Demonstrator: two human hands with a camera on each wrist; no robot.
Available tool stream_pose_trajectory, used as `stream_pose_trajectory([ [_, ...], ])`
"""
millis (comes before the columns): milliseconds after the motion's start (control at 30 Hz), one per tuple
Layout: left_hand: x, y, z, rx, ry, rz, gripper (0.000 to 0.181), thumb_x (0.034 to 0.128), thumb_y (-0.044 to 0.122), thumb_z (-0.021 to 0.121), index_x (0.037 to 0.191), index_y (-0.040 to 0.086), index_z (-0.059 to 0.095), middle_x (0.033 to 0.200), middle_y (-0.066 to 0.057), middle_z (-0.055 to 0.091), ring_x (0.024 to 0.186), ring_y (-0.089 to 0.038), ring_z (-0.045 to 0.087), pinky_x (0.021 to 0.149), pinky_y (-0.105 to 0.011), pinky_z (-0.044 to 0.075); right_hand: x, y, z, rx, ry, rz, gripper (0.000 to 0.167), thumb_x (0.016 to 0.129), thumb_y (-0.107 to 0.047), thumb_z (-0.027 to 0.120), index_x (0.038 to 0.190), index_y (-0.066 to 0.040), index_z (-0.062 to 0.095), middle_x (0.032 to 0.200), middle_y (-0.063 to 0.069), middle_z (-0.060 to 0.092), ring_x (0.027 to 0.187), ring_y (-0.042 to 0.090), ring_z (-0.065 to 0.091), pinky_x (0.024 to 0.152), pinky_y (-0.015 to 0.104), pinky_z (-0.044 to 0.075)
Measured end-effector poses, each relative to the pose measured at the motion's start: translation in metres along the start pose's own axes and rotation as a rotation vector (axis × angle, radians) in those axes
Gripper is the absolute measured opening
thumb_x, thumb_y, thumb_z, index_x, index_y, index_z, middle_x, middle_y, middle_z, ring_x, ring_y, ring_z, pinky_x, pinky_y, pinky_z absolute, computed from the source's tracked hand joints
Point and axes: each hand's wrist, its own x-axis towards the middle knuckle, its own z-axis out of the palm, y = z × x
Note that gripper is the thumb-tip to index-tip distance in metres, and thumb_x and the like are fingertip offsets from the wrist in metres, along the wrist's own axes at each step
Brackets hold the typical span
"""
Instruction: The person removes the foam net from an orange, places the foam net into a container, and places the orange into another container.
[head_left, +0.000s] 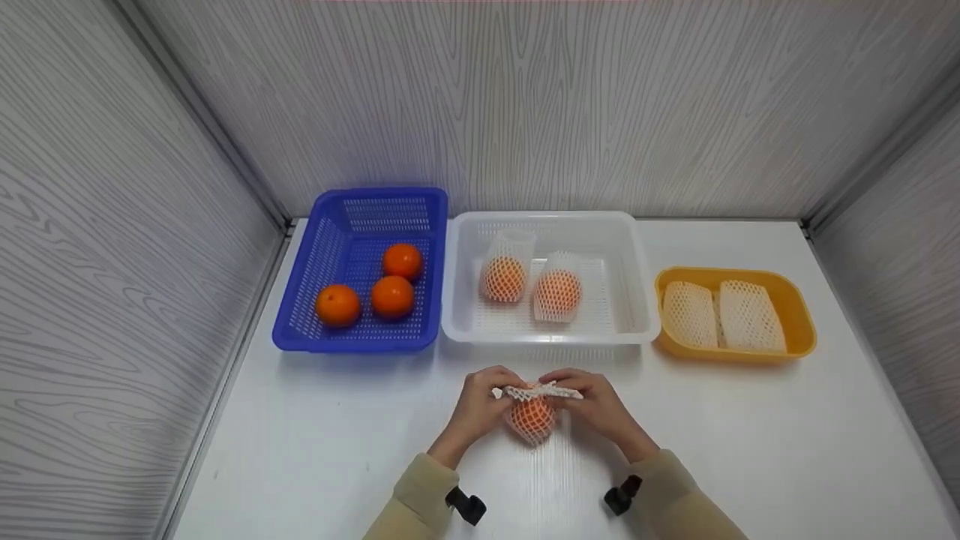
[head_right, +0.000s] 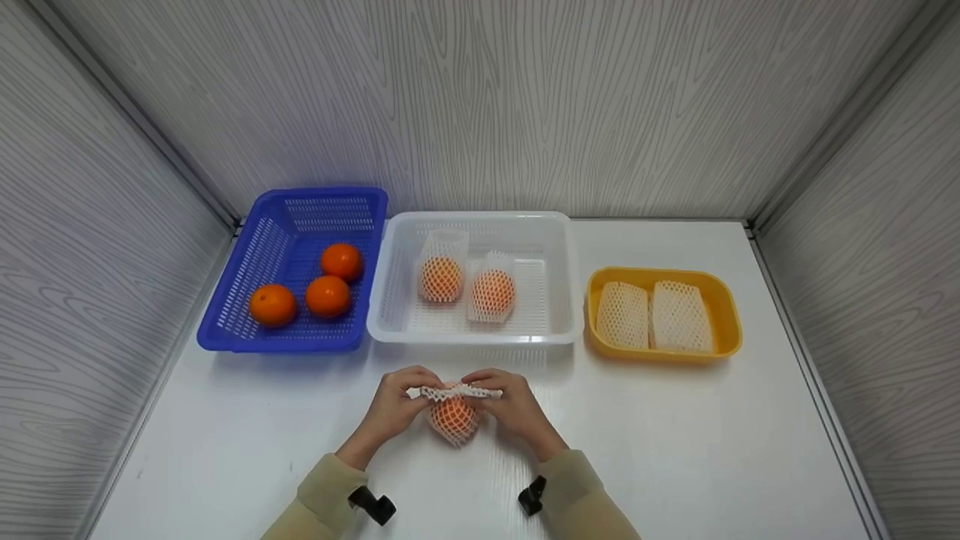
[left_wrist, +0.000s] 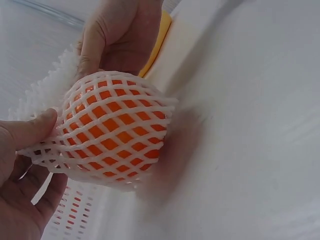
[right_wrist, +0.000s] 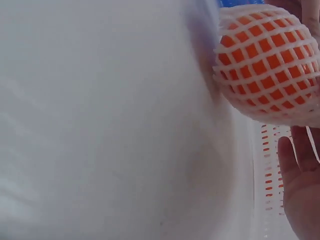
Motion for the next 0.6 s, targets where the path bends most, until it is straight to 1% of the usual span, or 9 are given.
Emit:
stream_pose_trajectory([
  [67, 0.000, 0.001, 0.001, -0.011, 0.009, 0.000, 0.027, 0.0760, -0.016, 0.065, 0.087, 0.005, 0.077, 0.087, -0.001, 0.069, 0.082, -0.014, 0.063, 0.070, -0.026, 0.050, 0.000, -0.002, 0.003, -0.011, 0.048, -0.034, 0.014, 0.086, 0.007, 0.069, 0.099, 0.006, 0.073, 0.105, 0.022, 0.069, 0.101, 0.029, 0.065, 0.089, 0.033, 0.051],
  [133, 0.001, 0.001, 0.001, -0.012, -0.003, -0.021, 0.015, 0.0806, -0.004, 0.074, 0.092, 0.006, 0.076, 0.091, -0.001, 0.068, 0.085, -0.015, 0.062, 0.074, -0.028, 0.050, 0.001, -0.004, 0.005, -0.013, 0.096, -0.045, 0.012, 0.085, 0.010, 0.068, 0.096, 0.007, 0.072, 0.098, 0.020, 0.070, 0.094, 0.023, 0.066, 0.084, 0.030, 0.053],
  [167, 0.001, 0.001, 0.001, -0.011, -0.020, -0.039, 0.014, 0.0818, 0.004, 0.077, 0.095, 0.006, 0.075, 0.094, -0.001, 0.067, 0.088, -0.016, 0.062, 0.077, -0.030, 0.050, 0.001, -0.006, 0.005, -0.012, 0.118, -0.040, 0.012, 0.084, 0.012, 0.068, 0.095, 0.007, 0.071, 0.095, 0.019, 0.070, 0.091, 0.020, 0.066, 0.082, 0.027, 0.053],
  [200, 0.000, -0.006, 0.003, -0.009, -0.039, -0.051, 0.020, 0.0816, 0.012, 0.080, 0.100, 0.007, 0.074, 0.098, 0.000, 0.066, 0.091, -0.015, 0.061, 0.079, -0.031, 0.050, 0.000, -0.007, 0.006, -0.019, 0.137, -0.033, 0.013, 0.084, 0.013, 0.067, 0.095, 0.006, 0.071, 0.093, 0.017, 0.070, 0.088, 0.021, 0.066, 0.080, 0.026, 0.053],
  [300, 0.000, -0.008, 0.003, 0.012, -0.103, -0.093, 0.040, 0.0795, 0.029, 0.083, 0.111, 0.007, 0.071, 0.106, 0.001, 0.064, 0.100, -0.016, 0.059, 0.086, -0.036, 0.048, 0.000, -0.009, 0.007, -0.024, 0.170, -0.033, 0.016, 0.082, 0.017, 0.066, 0.092, 0.005, 0.071, 0.089, 0.014, 0.069, 0.084, 0.023, 0.065, 0.076, 0.025, 0.053],
  [367, -0.001, -0.010, 0.004, 0.021, -0.132, -0.105, 0.039, 0.0797, 0.029, 0.083, 0.110, 0.007, 0.071, 0.107, 0.001, 0.065, 0.101, -0.016, 0.060, 0.087, -0.036, 0.048, -0.001, -0.009, 0.007, -0.020, 0.169, -0.038, 0.019, 0.081, 0.018, 0.065, 0.092, 0.005, 0.071, 0.089, 0.014, 0.069, 0.084, 0.022, 0.065, 0.076, 0.024, 0.053],
  [433, -0.002, -0.011, 0.005, 0.023, -0.141, -0.109, 0.031, 0.0800, 0.027, 0.082, 0.103, 0.009, 0.074, 0.103, 0.002, 0.066, 0.098, -0.015, 0.061, 0.085, -0.034, 0.049, -0.001, -0.008, 0.006, -0.004, 0.148, -0.041, 0.018, 0.082, 0.017, 0.066, 0.095, 0.005, 0.070, 0.091, 0.016, 0.069, 0.087, 0.020, 0.065, 0.077, 0.024, 0.053],
  [533, -0.001, -0.011, 0.007, 0.021, -0.129, -0.096, 0.018, 0.0806, 0.022, 0.082, 0.092, 0.010, 0.076, 0.096, 0.002, 0.068, 0.091, -0.013, 0.062, 0.079, -0.031, 0.050, -0.002, -0.006, 0.001, 0.011, 0.105, -0.017, 0.019, 0.084, 0.009, 0.070, 0.102, 0.005, 0.069, 0.103, 0.020, 0.067, 0.097, 0.021, 0.062, 0.081, 0.025, 0.052],
  [600, 0.001, -0.010, 0.008, 0.023, -0.109, -0.075, 0.012, 0.0813, 0.018, 0.081, 0.088, 0.009, 0.076, 0.092, 0.002, 0.069, 0.087, -0.012, 0.063, 0.077, -0.030, 0.050, -0.003, -0.005, -0.003, 0.007, 0.072, 0.016, 0.028, 0.083, 0.004, 0.074, 0.110, 0.005, 0.068, 0.113, 0.022, 0.064, 0.106, 0.026, 0.059, 0.084, 0.030, 0.050],
])
